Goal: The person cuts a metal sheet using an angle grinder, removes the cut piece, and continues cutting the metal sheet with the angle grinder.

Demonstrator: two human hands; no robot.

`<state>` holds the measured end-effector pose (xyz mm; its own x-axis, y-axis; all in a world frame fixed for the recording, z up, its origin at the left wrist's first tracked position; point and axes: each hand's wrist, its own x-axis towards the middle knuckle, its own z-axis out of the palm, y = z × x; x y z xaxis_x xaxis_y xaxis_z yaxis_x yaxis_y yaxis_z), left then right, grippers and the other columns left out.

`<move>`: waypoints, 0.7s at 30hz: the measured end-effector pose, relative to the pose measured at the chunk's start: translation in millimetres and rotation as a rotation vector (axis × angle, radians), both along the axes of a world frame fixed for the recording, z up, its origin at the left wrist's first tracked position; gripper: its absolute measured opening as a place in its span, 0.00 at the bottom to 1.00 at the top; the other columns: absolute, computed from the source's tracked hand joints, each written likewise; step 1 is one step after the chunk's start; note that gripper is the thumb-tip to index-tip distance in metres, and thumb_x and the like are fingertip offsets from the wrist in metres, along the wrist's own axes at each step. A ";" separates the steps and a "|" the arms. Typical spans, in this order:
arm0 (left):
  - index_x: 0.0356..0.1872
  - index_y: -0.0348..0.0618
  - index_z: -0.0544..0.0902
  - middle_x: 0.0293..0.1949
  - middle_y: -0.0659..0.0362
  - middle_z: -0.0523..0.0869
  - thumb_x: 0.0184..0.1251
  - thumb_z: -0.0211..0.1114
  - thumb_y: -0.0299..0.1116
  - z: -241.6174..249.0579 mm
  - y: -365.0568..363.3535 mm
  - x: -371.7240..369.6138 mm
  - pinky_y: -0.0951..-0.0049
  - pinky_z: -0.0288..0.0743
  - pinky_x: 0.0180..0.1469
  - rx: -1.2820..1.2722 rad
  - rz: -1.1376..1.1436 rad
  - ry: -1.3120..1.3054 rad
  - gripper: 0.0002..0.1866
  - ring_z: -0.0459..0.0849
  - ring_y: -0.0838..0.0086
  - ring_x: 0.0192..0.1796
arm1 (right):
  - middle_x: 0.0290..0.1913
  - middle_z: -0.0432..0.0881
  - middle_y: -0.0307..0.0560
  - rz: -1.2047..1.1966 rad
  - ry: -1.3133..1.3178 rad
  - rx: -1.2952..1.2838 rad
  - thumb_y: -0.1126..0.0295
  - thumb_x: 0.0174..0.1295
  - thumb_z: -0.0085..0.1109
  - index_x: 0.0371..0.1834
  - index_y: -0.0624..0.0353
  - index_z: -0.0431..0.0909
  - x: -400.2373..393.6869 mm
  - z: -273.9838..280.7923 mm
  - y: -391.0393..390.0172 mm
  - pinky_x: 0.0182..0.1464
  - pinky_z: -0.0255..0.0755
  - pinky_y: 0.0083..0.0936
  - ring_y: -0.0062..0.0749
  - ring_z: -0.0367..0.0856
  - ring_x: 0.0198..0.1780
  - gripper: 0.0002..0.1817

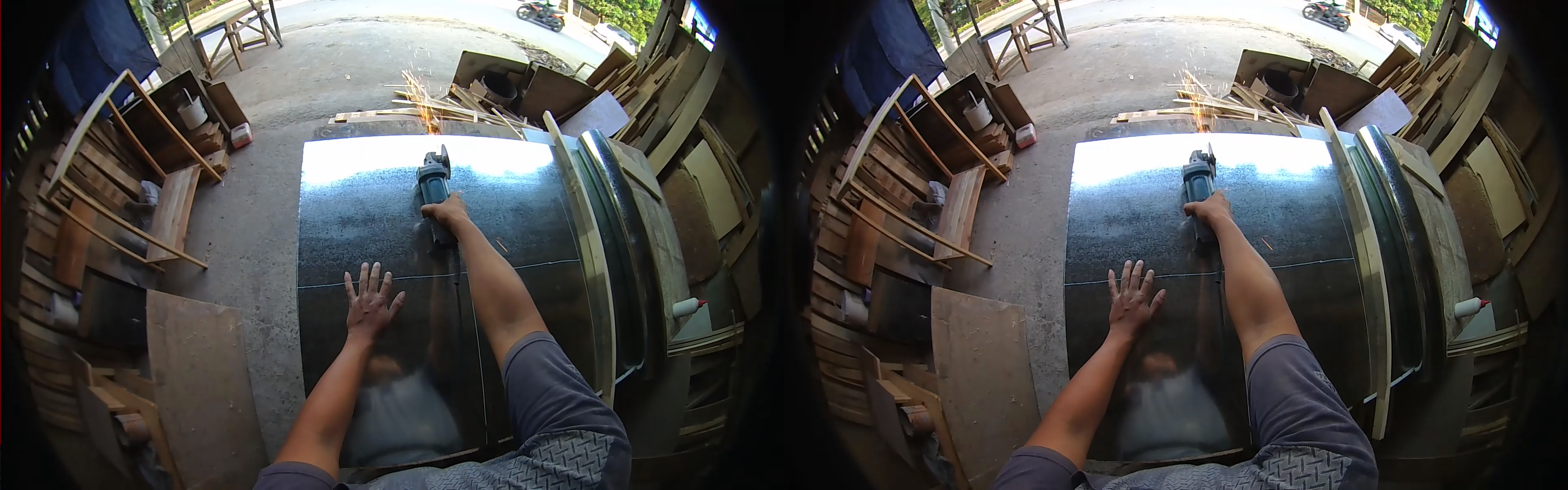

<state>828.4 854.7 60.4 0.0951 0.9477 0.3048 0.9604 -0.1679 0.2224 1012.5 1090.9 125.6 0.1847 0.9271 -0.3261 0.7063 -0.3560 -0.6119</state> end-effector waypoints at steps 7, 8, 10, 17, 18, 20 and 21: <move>0.66 0.46 0.76 0.74 0.50 0.68 0.74 0.52 0.58 -2.5 -0.2 -0.4 0.35 0.38 0.78 0.023 -0.002 0.006 0.31 0.57 0.55 0.80 | 0.58 0.80 0.65 0.005 0.020 0.012 0.53 0.32 0.80 0.61 0.72 0.73 4.3 -6.4 -0.9 0.59 0.79 0.39 0.53 0.83 0.57 0.50; 0.66 0.46 0.76 0.74 0.50 0.68 0.74 0.52 0.58 -4.3 0.3 -0.3 0.35 0.38 0.78 0.027 -0.007 0.007 0.31 0.57 0.55 0.80 | 0.58 0.80 0.65 0.001 0.022 0.016 0.53 0.32 0.80 0.61 0.72 0.73 5.9 -7.6 0.8 0.59 0.79 0.39 0.53 0.83 0.57 0.50; 0.65 0.46 0.77 0.73 0.51 0.69 0.73 0.53 0.59 -5.7 1.5 -0.3 0.34 0.39 0.78 0.041 -0.001 0.016 0.31 0.58 0.55 0.79 | 0.61 0.79 0.66 0.012 0.031 -0.002 0.53 0.33 0.79 0.62 0.71 0.73 5.6 -4.0 0.6 0.64 0.76 0.39 0.53 0.81 0.61 0.50; 0.64 0.46 0.78 0.73 0.51 0.69 0.73 0.54 0.58 -9.8 2.0 -0.4 0.34 0.41 0.77 0.058 -0.004 0.023 0.31 0.59 0.55 0.79 | 0.61 0.79 0.66 0.028 0.065 -0.019 0.54 0.33 0.79 0.61 0.72 0.73 8.2 -0.8 0.9 0.64 0.76 0.38 0.53 0.81 0.61 0.50; 0.64 0.46 0.78 0.73 0.51 0.69 0.73 0.54 0.58 -9.8 2.2 -0.3 0.34 0.41 0.77 0.059 -0.004 0.019 0.31 0.59 0.55 0.79 | 0.60 0.80 0.65 0.029 0.063 -0.009 0.53 0.33 0.79 0.61 0.71 0.73 8.4 -2.4 1.4 0.62 0.77 0.39 0.53 0.82 0.59 0.50; 0.64 0.46 0.78 0.73 0.51 0.69 0.73 0.54 0.58 -10.4 2.2 0.2 0.34 0.41 0.77 0.059 -0.004 0.015 0.31 0.59 0.55 0.79 | 0.59 0.80 0.65 0.030 0.059 0.000 0.53 0.33 0.79 0.61 0.71 0.73 8.7 -5.9 1.9 0.60 0.79 0.39 0.52 0.83 0.57 0.50; 0.65 0.46 0.78 0.73 0.51 0.69 0.73 0.54 0.58 -9.7 2.2 0.4 0.34 0.40 0.77 0.051 -0.003 0.016 0.31 0.58 0.55 0.79 | 0.59 0.80 0.65 0.023 0.053 0.011 0.53 0.33 0.79 0.62 0.71 0.73 8.5 -7.1 1.8 0.60 0.78 0.39 0.52 0.83 0.57 0.50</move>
